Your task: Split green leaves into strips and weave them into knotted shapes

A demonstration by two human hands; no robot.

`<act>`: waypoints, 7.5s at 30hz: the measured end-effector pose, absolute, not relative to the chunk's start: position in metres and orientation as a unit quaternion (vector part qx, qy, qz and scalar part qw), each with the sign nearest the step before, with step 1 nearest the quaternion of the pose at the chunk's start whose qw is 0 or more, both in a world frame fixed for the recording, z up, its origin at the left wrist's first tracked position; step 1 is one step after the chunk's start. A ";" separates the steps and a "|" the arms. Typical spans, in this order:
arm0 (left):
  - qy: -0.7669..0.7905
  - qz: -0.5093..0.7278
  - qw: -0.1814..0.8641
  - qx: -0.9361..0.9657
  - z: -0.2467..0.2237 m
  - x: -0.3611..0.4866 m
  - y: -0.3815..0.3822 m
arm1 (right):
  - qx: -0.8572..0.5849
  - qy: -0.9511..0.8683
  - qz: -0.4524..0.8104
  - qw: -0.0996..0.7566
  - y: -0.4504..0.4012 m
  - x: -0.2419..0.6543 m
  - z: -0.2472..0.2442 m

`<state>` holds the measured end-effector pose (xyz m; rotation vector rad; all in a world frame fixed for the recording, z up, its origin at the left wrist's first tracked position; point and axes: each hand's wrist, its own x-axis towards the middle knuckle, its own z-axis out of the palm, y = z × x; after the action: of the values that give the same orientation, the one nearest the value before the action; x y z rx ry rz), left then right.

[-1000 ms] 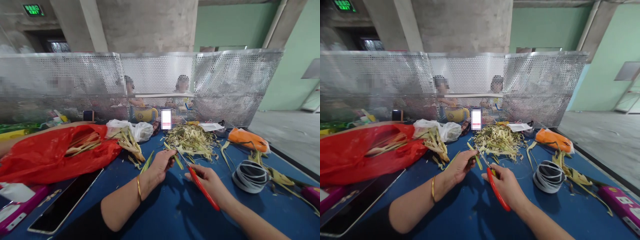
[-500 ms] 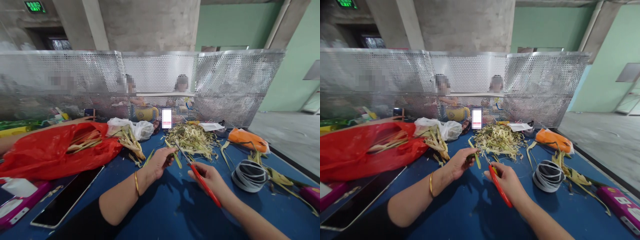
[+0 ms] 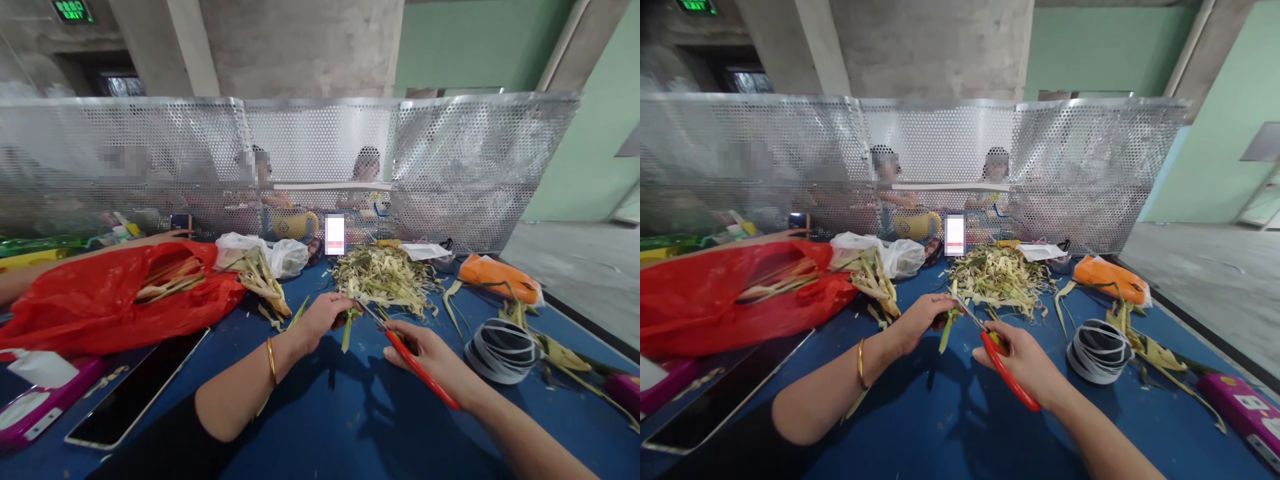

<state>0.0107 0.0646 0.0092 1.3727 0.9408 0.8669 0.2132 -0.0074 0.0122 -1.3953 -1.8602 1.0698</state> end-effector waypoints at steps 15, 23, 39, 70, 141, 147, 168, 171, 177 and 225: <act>0.385 0.353 0.624 0.581 0.005 0.008 0.064 | -0.513 -0.704 0.382 0.307 -0.008 0.212 0.012; 0.383 0.431 0.700 0.421 0.019 0.004 0.068 | -0.526 -0.657 0.393 0.370 -0.011 0.213 0.013; 0.316 0.565 0.728 0.226 0.023 0.008 0.069 | -0.532 -0.692 0.384 0.303 -0.014 0.213 0.016; 0.325 0.532 0.746 0.235 0.019 0.012 0.062 | -0.564 -0.655 0.349 0.362 -0.005 0.215 0.001; 0.688 0.135 0.114 0.703 -0.010 -0.094 0.021 | -0.566 -0.825 -0.006 0.002 0.004 0.218 0.004; 0.691 0.140 0.110 0.701 -0.010 -0.094 0.020 | -0.561 -0.827 0.000 0.010 0.006 0.219 0.001; 0.688 0.139 0.131 0.701 0.001 -0.087 0.010 | -0.579 -0.812 0.046 0.053 0.005 0.219 0.001; 0.685 0.137 0.132 0.703 0.000 -0.088 0.010 | -0.586 -0.807 0.049 0.054 0.005 0.218 0.001; 0.683 0.135 0.133 0.706 -0.003 -0.089 0.013 | -0.582 -0.808 0.064 0.067 0.005 0.218 0.001; 0.546 0.443 0.536 0.467 0.007 -0.040 0.001 | -0.555 -0.823 -0.123 0.001 0.006 0.223 0.000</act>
<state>-0.0402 0.0007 0.0065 1.1126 1.2989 1.0557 0.2228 0.0057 0.0002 -1.7433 -2.5831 -0.3873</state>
